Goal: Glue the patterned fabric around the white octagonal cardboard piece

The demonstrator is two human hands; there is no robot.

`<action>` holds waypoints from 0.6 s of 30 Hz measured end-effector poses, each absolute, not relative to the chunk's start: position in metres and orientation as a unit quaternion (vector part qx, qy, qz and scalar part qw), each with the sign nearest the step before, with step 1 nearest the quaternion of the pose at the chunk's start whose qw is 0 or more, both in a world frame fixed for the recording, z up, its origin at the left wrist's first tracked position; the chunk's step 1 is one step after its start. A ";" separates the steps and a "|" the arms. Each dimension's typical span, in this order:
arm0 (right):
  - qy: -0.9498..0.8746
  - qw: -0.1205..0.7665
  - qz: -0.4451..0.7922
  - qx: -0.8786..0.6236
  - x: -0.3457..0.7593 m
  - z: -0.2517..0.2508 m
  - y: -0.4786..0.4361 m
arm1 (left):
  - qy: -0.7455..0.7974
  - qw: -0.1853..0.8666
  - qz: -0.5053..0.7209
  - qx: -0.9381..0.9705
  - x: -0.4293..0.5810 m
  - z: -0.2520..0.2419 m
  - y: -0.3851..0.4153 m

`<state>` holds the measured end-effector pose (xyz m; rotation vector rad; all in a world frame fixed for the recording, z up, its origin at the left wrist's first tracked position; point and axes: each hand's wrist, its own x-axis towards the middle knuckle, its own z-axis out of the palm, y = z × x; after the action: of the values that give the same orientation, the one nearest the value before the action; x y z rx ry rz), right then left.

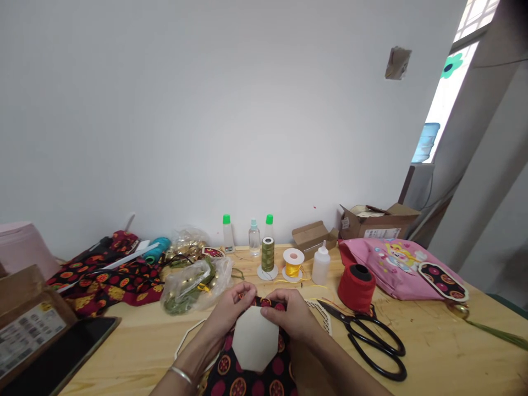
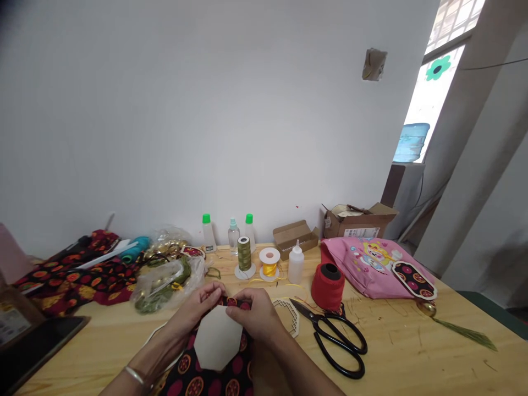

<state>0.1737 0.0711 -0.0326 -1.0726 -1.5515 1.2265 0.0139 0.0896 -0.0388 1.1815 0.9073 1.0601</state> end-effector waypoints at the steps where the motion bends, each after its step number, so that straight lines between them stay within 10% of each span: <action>1: -0.622 0.430 0.490 -0.434 0.174 -0.032 0.071 | 0.394 0.612 0.469 0.501 0.014 -0.038 0.089; 18: -0.491 0.501 0.574 -0.422 0.176 -0.027 0.071 | 0.338 0.703 0.492 0.387 0.012 -0.027 0.077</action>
<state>0.1755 0.0705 -0.0272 -1.0203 -1.1866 1.3874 0.0123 0.0771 -0.0267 0.8600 0.7509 1.0943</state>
